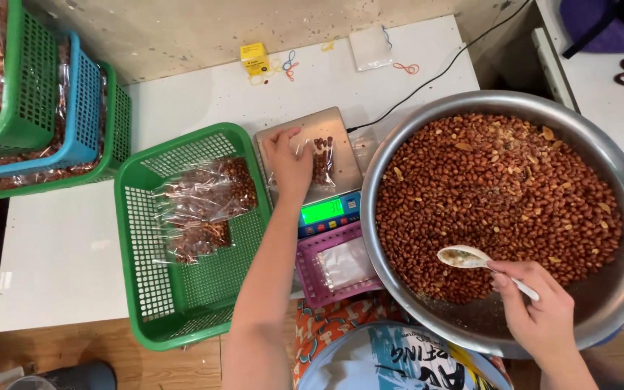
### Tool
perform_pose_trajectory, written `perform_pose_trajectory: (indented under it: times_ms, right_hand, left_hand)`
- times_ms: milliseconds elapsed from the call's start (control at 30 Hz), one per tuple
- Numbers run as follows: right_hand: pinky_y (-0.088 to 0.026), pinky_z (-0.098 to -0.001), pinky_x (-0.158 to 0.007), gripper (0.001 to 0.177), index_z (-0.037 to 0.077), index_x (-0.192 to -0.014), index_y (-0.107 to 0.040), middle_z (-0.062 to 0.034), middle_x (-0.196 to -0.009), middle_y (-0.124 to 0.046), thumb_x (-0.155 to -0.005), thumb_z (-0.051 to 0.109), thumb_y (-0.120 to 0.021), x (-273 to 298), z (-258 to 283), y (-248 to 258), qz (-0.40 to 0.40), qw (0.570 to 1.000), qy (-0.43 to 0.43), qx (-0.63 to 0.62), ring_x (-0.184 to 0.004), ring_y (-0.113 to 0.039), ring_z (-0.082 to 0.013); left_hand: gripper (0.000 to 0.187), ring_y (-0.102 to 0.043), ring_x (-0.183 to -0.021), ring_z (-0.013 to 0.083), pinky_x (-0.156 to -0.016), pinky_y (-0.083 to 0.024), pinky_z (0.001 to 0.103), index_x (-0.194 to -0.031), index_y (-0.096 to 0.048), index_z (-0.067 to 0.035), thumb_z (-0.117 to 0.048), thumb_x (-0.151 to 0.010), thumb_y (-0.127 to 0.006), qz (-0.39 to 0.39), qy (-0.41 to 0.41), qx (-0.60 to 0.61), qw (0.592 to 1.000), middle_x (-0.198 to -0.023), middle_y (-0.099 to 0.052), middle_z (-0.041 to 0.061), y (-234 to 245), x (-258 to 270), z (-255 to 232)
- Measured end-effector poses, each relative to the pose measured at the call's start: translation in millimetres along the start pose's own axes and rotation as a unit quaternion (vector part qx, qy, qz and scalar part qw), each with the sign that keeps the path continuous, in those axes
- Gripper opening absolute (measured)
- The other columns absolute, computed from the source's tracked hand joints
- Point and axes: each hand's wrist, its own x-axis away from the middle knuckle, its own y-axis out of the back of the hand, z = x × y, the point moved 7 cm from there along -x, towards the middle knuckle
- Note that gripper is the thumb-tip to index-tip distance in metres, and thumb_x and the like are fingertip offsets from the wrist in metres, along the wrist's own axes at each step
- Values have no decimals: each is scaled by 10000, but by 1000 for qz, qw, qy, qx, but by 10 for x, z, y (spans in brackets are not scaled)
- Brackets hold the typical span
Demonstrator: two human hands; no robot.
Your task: Scooping peanuts from a large bowl into small plastic bags, weighing them on a digital scale, and placing the finished bags into a green basket.
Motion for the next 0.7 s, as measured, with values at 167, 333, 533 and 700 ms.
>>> perform_pose_trajectory:
  times_ms: [167, 333, 533, 700]
  right_hand:
    - [-531, -248, -816, 173, 71, -1122, -748, -46, -970, -736, -1024, 128, -617, 53, -127, 29, 9, 999, -21, 29, -804, -690, -128]
    - [-528, -238, -796, 183, 71, -1132, -753, -46, -958, -730, -1029, 125, -612, 66, -133, 29, 3, 999, -18, 30, -779, -678, -118]
    - [-533, -260, -804, 184, 75, -1122, -749, -51, -979, -734, -1025, 133, -603, 51, -91, 13, 16, 999, -28, 24, -789, -681, -134]
    - [-532, -257, -846, 166, 85, -1107, -752, -29, -1018, -750, -1024, 137, -618, 82, -150, 70, 13, 998, -39, 55, -852, -694, -132]
  left_hand:
    - [161, -528, -1019, 202, -807, -458, 358, -1061, -754, -136, -135, -954, -634, -46, -69, -69, 994, -1185, -511, 71, 30, -161, 59]
    - [259, -511, -1124, 293, -933, -419, 468, -1128, -773, -211, -186, -960, -578, 56, -63, -260, 962, -1152, -627, 2, -145, -393, 101]
    - [681, -482, -1267, 323, -1026, -354, 551, -1362, -651, -213, 164, -815, -505, 299, -188, -344, 870, -1396, -638, 23, -697, -428, -72]
    - [435, -584, -1000, 287, -935, -440, 502, -911, -764, -163, 148, -774, -493, 306, -167, -351, 869, -994, -718, 54, -612, -521, -184]
